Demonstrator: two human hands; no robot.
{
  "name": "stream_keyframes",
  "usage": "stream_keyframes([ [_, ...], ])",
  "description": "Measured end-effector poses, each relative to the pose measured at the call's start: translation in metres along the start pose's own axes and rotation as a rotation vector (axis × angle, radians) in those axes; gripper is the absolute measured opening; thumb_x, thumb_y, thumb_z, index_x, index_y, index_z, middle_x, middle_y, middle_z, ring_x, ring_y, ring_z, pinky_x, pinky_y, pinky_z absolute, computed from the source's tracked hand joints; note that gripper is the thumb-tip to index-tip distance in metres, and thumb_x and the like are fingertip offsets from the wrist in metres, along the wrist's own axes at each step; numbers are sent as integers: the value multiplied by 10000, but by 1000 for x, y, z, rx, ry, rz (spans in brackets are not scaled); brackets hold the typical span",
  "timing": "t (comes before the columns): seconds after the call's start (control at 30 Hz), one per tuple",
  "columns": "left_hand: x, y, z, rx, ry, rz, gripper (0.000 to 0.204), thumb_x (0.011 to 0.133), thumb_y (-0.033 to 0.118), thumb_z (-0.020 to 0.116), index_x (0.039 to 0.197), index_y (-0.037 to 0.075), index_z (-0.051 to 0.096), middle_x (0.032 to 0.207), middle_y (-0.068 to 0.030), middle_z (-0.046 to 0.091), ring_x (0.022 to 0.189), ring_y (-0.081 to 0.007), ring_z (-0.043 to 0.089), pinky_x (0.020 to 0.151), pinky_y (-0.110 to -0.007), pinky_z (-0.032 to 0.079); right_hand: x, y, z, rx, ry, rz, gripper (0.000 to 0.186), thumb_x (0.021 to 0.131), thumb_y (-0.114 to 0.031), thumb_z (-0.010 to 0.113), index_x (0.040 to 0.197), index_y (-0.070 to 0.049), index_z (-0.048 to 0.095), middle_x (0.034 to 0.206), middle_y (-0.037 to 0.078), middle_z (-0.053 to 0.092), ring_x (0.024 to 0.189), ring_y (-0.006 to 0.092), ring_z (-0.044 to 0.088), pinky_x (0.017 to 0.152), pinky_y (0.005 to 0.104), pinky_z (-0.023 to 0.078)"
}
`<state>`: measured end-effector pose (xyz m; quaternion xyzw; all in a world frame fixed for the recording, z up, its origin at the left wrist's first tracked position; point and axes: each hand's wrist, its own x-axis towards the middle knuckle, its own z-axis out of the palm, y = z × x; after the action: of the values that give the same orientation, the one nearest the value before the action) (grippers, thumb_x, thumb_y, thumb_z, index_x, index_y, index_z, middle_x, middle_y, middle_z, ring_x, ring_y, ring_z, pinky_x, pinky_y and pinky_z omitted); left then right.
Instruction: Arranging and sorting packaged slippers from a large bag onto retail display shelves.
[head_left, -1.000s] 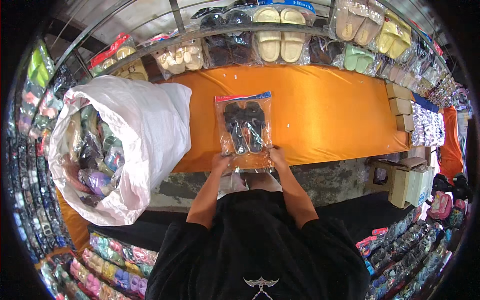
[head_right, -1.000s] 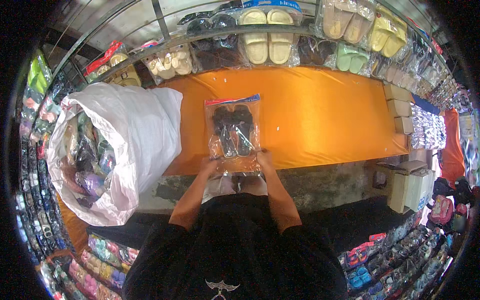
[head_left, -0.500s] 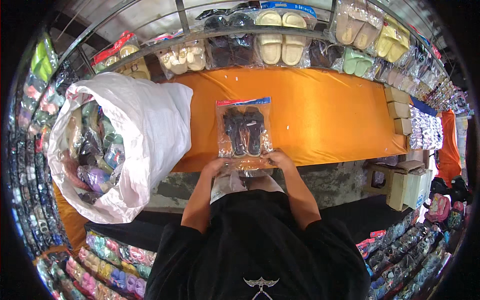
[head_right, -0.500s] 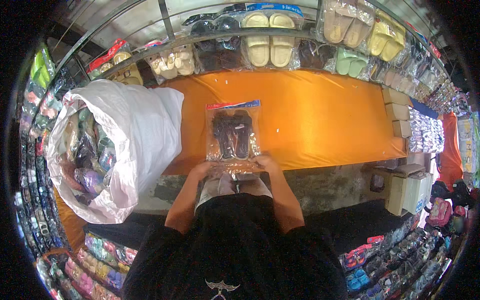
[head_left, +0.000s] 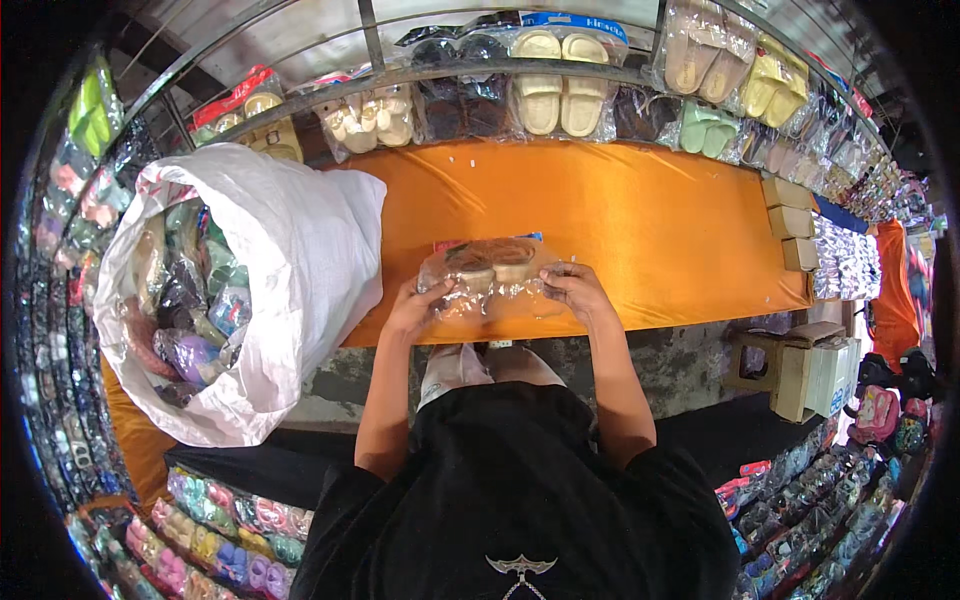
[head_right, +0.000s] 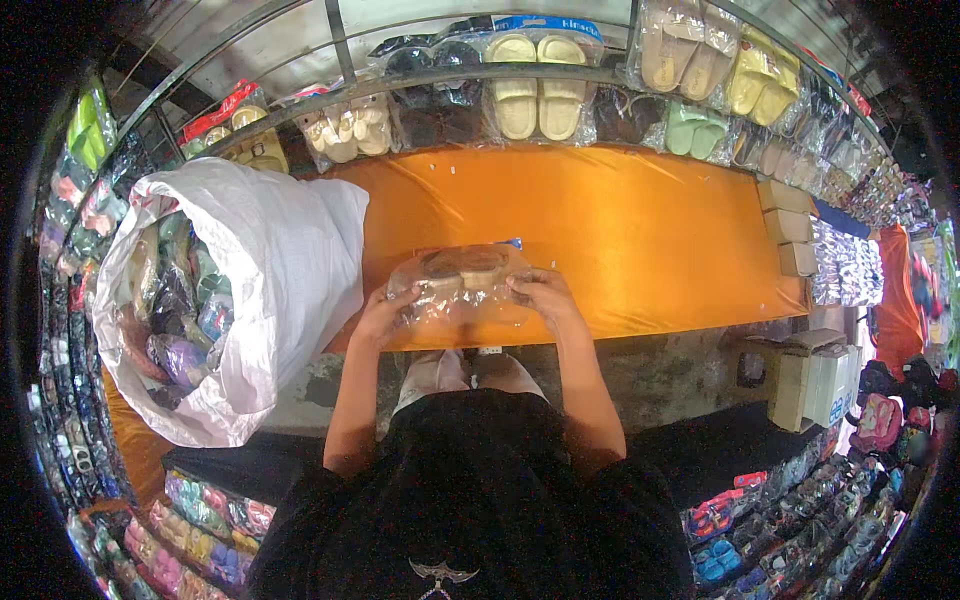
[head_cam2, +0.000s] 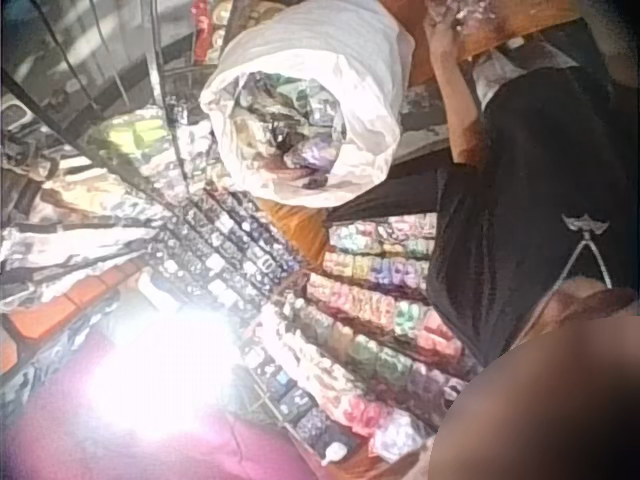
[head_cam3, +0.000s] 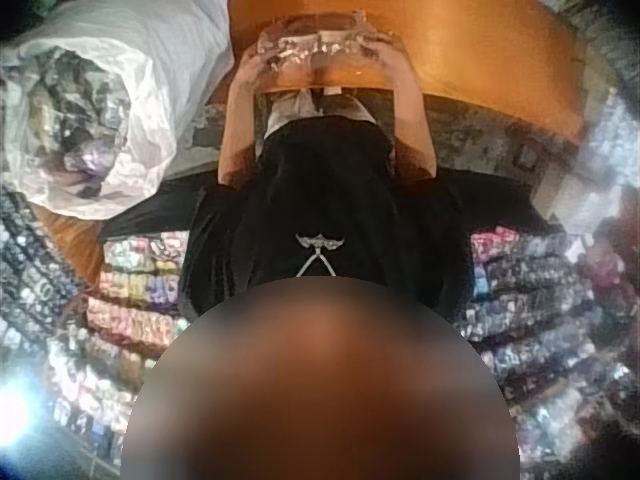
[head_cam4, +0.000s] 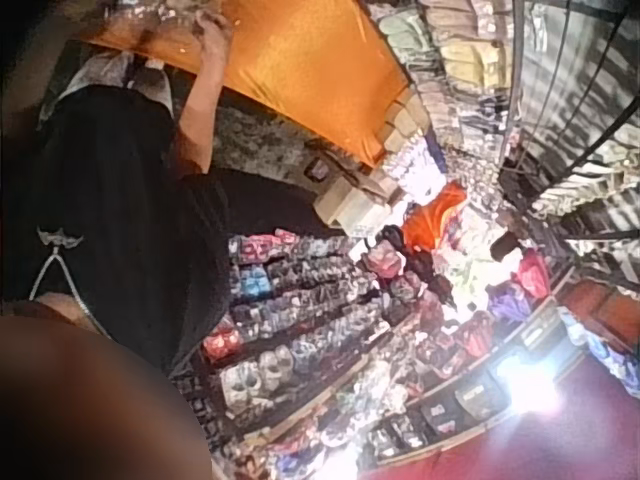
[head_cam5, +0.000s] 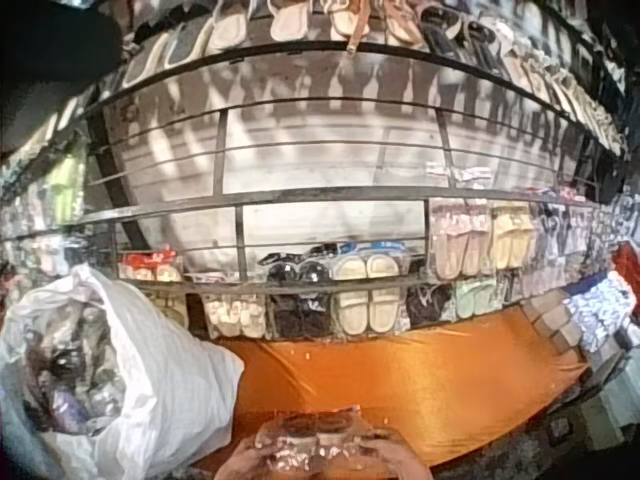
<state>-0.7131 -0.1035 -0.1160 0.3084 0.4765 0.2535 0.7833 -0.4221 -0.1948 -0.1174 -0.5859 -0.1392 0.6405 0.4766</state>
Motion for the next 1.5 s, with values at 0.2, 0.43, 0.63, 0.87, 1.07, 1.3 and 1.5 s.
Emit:
stream_keyframes([
  [0.2,-3,14,14,42,74,-22,283,840,96,748,1078,4,626,930,-29,673,791,-115,628,628,-241,489,2,-5,5,279,-42,-56,196,852,-31,703,1027,39,652,986,106,684,773,169,641,684,269,538],
  [0.43,5,8,0,-15,-49,102,380,838,42,727,1183,-3,575,1047,-94,656,935,-183,637,770,-302,523,4,-12,1,126,-148,-132,341,810,66,693,1137,61,596,1042,131,676,983,206,658,839,292,539],
  [0.63,12,9,-9,76,-56,174,445,821,-24,704,1239,4,553,1105,-98,650,996,-203,641,863,-333,535,17,-7,10,10,-98,-221,435,771,126,686,1188,84,572,1047,135,680,995,196,659,887,295,525],
  [0.87,9,10,-6,193,-54,199,455,797,-50,716,1219,11,559,1095,-96,653,955,-187,656,816,-305,544,23,-4,9,-97,-72,-226,471,761,130,678,1216,69,575,1087,131,682,1005,185,658,882,292,522],
  [1.07,17,7,-13,199,138,304,331,735,-45,788,1012,-17,611,899,-71,686,774,-118,650,651,-255,529,27,-3,7,-137,-137,-290,468,719,161,661,1168,30,630,1099,110,679,972,173,660,832,279,527],
  [1.3,18,12,-2,258,141,370,312,702,-58,806,914,-27,578,850,-97,672,704,-138,653,604,-272,567,33,0,2,-177,-56,-405,447,691,161,684,1114,25,639,982,76,696,847,160,664,729,269,527],
  [1.5,30,4,-21,338,156,449,504,674,-67,818,1072,-23,514,864,-104,688,752,-147,667,632,-270,555,20,-17,16,-535,243,-480,341,663,97,761,947,10,593,871,108,692,753,141,648,687,268,522],
])
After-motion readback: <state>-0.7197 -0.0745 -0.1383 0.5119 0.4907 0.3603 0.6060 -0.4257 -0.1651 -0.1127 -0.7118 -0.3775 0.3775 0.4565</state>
